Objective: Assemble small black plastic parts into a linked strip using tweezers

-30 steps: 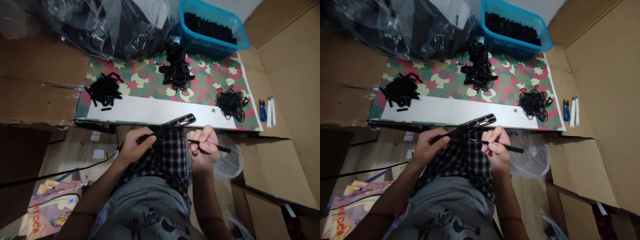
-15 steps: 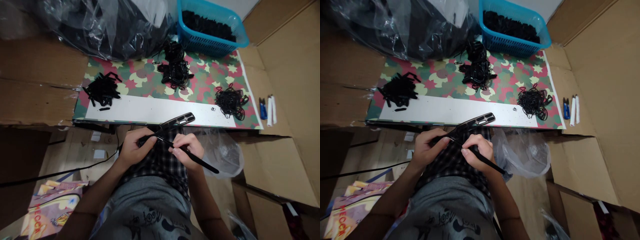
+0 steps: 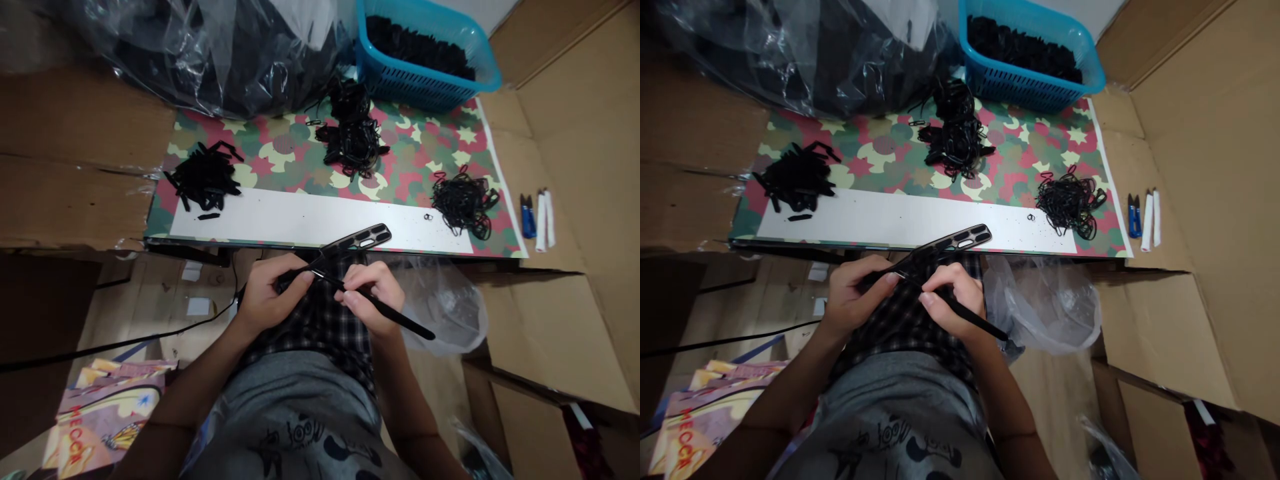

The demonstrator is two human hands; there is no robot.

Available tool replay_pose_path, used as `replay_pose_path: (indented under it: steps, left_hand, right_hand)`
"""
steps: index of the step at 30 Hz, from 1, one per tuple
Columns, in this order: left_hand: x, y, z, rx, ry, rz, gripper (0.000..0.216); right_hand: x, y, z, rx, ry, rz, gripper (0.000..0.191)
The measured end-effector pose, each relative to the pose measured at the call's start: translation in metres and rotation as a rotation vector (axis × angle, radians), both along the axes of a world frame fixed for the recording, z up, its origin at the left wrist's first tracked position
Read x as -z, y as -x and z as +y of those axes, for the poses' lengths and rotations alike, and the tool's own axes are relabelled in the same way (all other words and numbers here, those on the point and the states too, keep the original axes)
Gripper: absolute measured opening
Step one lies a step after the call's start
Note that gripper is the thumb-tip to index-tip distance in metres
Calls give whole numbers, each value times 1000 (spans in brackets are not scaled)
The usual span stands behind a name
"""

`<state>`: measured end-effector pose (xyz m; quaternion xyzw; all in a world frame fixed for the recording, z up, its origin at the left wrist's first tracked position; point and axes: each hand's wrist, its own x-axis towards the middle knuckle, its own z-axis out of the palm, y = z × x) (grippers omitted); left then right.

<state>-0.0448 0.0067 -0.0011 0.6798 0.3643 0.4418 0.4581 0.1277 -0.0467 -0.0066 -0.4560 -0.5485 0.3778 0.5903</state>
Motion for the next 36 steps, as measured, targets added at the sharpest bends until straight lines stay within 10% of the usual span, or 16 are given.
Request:
replay_pose_path:
  steps: [16,36]
  left_hand:
    - [-2,0,1,63,18,-92,18]
    - [-2,1,-6,61,183,-139,27]
  right_hand:
    - [-8,31,3,131,236,562,5]
    - [0,34,3,280,-63,258,12]
